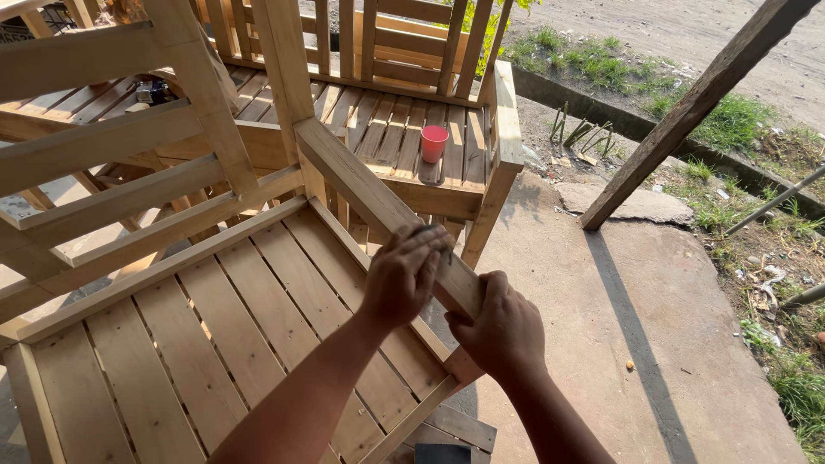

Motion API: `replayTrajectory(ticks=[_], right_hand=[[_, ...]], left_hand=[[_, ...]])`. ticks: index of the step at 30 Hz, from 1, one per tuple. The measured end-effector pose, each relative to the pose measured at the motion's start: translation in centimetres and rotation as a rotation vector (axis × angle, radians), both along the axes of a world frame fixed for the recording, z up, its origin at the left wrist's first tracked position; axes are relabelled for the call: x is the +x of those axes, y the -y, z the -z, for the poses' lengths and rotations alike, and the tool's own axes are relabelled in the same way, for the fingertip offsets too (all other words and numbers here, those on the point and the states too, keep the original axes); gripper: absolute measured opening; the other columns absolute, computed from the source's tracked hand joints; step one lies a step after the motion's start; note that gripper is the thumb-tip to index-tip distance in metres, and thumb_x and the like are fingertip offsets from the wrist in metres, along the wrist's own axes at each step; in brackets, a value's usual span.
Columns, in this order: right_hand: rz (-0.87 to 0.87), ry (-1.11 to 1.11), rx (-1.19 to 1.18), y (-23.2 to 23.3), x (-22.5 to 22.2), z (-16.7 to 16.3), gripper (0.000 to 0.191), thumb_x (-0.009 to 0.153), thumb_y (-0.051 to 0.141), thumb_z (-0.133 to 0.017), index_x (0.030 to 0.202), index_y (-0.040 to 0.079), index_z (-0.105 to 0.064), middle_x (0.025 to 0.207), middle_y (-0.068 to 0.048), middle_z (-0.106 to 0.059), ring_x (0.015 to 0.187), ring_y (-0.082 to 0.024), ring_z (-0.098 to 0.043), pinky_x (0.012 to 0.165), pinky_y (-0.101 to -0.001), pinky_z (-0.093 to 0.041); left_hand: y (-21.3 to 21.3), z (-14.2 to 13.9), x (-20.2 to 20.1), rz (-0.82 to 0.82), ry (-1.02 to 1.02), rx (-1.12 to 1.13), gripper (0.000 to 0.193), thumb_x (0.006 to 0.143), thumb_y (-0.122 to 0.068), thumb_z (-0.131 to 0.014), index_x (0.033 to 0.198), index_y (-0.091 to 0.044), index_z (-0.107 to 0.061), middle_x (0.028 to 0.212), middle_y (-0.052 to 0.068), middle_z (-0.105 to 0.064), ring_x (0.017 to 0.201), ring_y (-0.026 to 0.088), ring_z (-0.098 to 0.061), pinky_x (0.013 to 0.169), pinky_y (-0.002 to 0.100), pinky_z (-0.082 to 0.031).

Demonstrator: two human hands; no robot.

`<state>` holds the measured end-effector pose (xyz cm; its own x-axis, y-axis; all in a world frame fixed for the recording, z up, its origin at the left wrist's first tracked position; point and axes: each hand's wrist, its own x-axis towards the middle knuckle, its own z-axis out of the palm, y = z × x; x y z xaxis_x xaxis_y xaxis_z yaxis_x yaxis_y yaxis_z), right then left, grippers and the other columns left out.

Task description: The person sands a wooden chair using a sanding block, smoothing the armrests, seat slats, and frame. The person moves around the chair to reach different surfaces and continues sanding until the end of the clip.

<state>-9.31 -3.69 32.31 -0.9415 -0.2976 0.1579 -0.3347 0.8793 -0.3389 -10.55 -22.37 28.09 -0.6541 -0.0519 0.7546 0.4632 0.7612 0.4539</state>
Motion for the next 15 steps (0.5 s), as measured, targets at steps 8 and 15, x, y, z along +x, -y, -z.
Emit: replayTrajectory(ticks=[8,15], right_hand=[[-0.027,-0.027,-0.101,-0.4,1.1,-0.9,0.058,0.072,0.030,-0.082,0.118,0.007,-0.054,0.089,-0.015,-0.073,0.080,-0.030,-0.074,0.074,-0.0422,-0.059],[-0.236,0.551,-0.451,-5.9,-0.9,0.3,0.083,0.065,0.008,-0.076,0.143,0.008,-0.047,0.126,-0.016,-0.068,0.115,-0.026,-0.070,0.092,-0.0410,-0.060]], left_hand=[[16.6,-2.2,-12.0,-0.317,0.205,0.148,0.037,0.103,-0.025,-0.049,0.117,-0.002,-0.075,0.139,0.009,-0.066,0.144,0.037,-0.035,0.118,0.042,-0.029],[10.4,-0.5,-7.8,-0.231,0.153,0.092,0.032,0.107,-0.022,-0.051,0.122,-0.008,-0.075,0.135,0.008,-0.070,0.140,0.032,-0.049,0.121,0.040,-0.036]])
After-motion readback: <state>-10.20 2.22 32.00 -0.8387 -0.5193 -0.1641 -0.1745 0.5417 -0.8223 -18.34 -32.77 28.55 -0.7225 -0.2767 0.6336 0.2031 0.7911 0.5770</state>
